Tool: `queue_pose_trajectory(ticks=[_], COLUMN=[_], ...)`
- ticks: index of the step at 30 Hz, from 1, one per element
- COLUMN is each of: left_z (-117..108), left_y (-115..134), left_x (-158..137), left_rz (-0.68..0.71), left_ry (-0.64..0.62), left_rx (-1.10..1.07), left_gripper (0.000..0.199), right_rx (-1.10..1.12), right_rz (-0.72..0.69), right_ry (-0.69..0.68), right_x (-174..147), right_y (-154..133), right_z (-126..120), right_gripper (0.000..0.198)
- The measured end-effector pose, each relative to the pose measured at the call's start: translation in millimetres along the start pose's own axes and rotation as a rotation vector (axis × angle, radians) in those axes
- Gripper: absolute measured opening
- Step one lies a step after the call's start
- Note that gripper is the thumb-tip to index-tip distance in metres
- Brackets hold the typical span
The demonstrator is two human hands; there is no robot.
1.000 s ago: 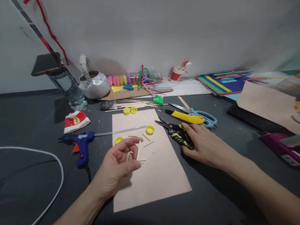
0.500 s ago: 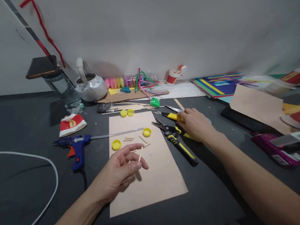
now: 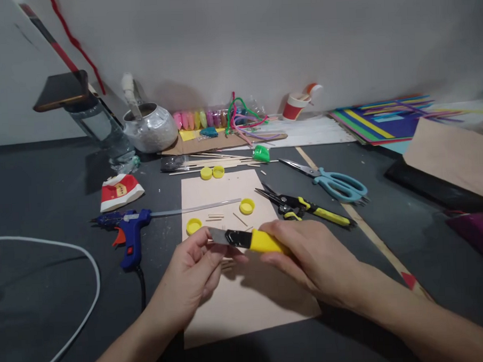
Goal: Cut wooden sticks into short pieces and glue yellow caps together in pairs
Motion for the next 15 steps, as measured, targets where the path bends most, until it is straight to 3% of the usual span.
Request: queue_pose_trajectory(ticks=[15], left_z=[1.9], left_y=[-5.7], left_x=[-1.0], left_rz=[-0.076], left_ry=[0.005], left_rx=[0.056], left_gripper=[0.021], right_rx=[-0.021], right_rz=[-0.011], right_ry=[-0.103], right_x=[-7.6], right_y=[5.9], right_z=[10.1], right_gripper=[0.046])
Point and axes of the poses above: each hand's wrist, its own x-axis towards the middle knuckle, its own z-axis out of the palm, y = z × x, the point moved 7 cm from there along x, towards the middle knuckle, and after that the axes turned 15 degrees about y, right-handed, at the moved point
